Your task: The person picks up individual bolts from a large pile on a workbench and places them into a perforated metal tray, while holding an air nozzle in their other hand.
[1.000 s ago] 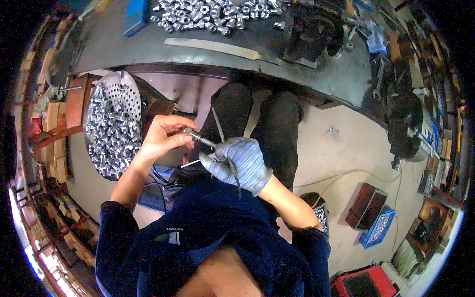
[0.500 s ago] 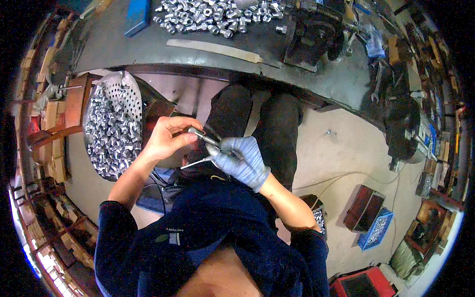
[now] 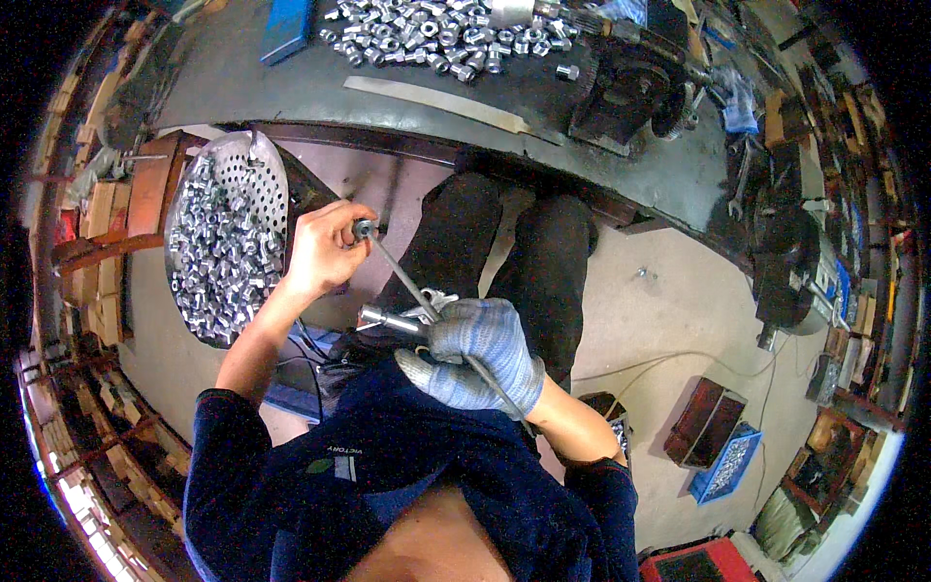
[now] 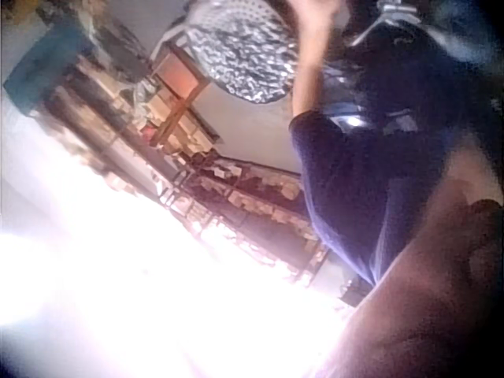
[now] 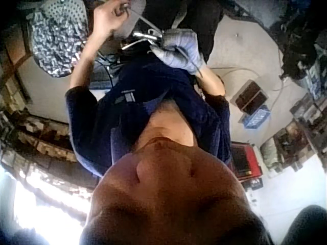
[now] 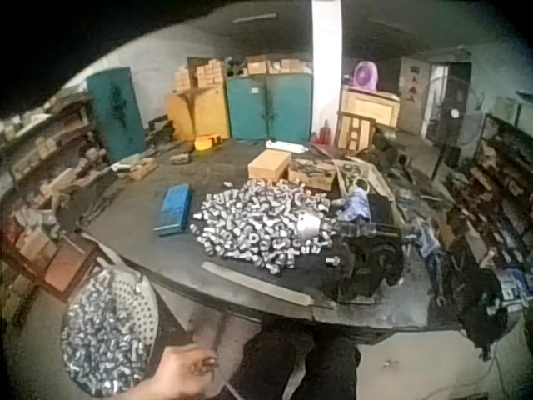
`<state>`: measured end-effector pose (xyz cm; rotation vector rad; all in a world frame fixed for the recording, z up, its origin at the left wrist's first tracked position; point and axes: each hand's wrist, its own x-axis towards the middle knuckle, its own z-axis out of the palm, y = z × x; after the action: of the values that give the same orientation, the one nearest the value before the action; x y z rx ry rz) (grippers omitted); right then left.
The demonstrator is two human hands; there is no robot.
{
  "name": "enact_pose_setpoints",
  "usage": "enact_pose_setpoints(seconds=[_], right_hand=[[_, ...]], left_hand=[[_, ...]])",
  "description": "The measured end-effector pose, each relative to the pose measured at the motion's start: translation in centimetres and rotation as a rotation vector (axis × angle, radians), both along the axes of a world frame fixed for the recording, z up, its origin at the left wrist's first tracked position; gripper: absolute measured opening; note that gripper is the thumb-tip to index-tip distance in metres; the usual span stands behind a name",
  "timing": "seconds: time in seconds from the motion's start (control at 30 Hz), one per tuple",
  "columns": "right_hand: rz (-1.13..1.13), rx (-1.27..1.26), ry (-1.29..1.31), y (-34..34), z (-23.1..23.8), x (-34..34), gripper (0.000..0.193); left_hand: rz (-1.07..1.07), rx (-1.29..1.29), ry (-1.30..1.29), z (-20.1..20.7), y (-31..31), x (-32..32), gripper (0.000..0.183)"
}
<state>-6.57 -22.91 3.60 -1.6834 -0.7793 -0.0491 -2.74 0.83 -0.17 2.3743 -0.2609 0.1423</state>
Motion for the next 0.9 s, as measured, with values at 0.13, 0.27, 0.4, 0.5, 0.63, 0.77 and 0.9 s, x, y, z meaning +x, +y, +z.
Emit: enact_pose_setpoints(seconds=[0.13, 0.27, 0.4, 0.5, 0.63, 0.77, 0.9], right_hand=[[-0.018, -0.014, 0.040, 0.9, 0.1, 0.3, 0.033], [-0.069, -0.140, -0.020, 2.3, -0.7, 1.2, 0.031], [-0.157, -0.164, -0.212, 3.2, -2.2, 2.3, 0.034], [-0.182, -0.165, -0.267, 1.6, -1.0, 1.9, 0.032], [-0.238, -0.233, -0.201, -0.1, -0.5, 1.9, 0.033], [-0.250, -0.260, -0.162, -0.3, -1.8, 1.6, 0.032], [-0.288, -0.189, 0.011, 0.1, -2.8, 0.4, 0.028]], left_hand=[[-0.027, 0.001, -0.010, -0.3, -0.3, 0.0, 0.028], [-0.100, 0.041, -0.010, 0.2, -1.0, 0.0, 0.028], [-0.141, -0.003, 0.035, 0.2, -2.1, 1.1, 0.024], [-0.031, 0.099, -0.014, -0.5, -0.8, 4.4, 0.026], [0.072, 0.061, -0.149, 1.6, -1.1, 12.5, 0.023], [-0.027, -0.766, 0.049, 4.5, -1.4, 20.4, 0.051], [-0.074, -0.592, -0.042, 6.7, 2.4, 19.0, 0.049]])
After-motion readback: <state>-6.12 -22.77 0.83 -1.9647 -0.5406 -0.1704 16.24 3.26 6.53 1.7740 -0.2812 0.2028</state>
